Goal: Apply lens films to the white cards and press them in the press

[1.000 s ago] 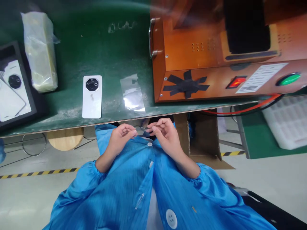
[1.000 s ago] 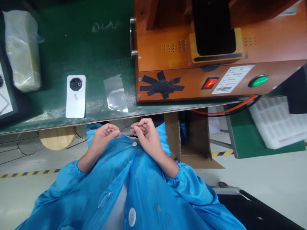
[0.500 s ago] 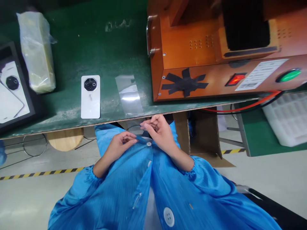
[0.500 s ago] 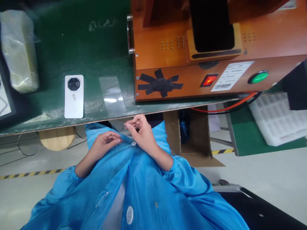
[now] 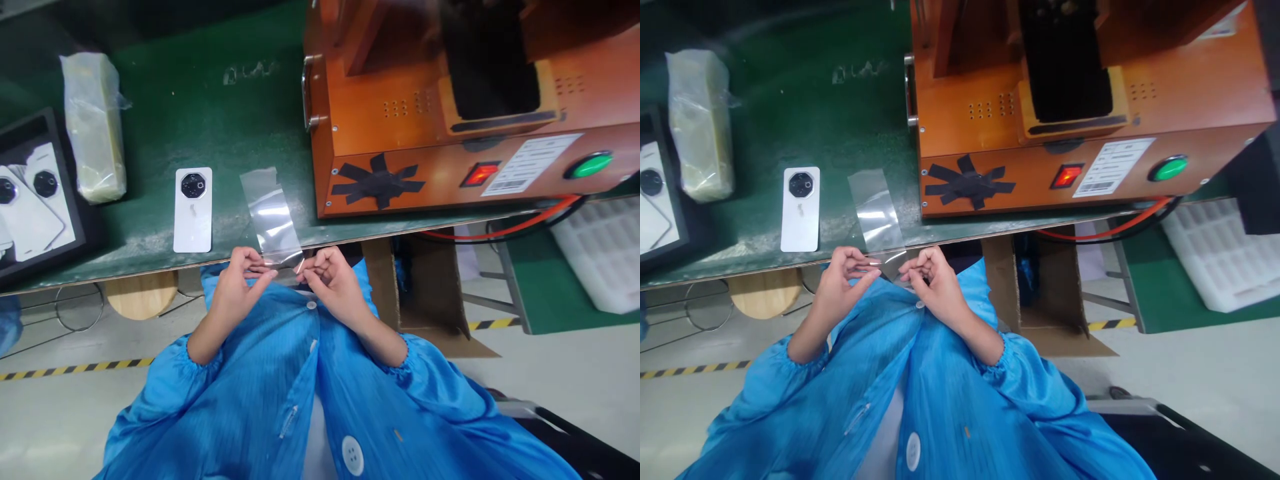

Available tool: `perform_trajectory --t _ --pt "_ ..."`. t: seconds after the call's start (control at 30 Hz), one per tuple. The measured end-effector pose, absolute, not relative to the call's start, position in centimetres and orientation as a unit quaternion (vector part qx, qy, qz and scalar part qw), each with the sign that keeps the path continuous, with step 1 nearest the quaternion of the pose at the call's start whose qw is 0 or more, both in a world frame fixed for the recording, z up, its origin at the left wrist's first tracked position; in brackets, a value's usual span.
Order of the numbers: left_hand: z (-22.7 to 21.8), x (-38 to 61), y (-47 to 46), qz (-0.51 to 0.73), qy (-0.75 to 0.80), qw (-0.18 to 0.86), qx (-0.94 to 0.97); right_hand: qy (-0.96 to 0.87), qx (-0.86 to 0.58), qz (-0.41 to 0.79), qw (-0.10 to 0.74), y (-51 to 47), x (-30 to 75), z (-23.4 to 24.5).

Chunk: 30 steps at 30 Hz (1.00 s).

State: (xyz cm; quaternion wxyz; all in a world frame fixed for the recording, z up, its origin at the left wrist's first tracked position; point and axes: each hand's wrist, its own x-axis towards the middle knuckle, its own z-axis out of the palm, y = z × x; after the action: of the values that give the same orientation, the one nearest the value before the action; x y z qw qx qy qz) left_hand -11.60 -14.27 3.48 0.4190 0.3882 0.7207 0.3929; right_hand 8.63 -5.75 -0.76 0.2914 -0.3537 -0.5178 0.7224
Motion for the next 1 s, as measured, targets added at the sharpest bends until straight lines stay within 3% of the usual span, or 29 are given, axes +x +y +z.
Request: perform_trajectory --t 0.2,0.5,1.0 --pt "3.0 -10.8 -14.0 0.465 0.648 0.533 0.284 -0.509 -0.339 0.735 0.292 -5.7 8.6 0.1" --pt "3.3 -10.9 -13.8 0.469 0.656 0.533 0.257 -0.488 -0.333 0.747 0.305 -5.8 8.4 -0.2" --pt "4.2 -12.0 -10.7 0.501 0.664 0.447 0.330 -0.666 -0.307 0.638 0.236 -5.4 9.9 0.0"
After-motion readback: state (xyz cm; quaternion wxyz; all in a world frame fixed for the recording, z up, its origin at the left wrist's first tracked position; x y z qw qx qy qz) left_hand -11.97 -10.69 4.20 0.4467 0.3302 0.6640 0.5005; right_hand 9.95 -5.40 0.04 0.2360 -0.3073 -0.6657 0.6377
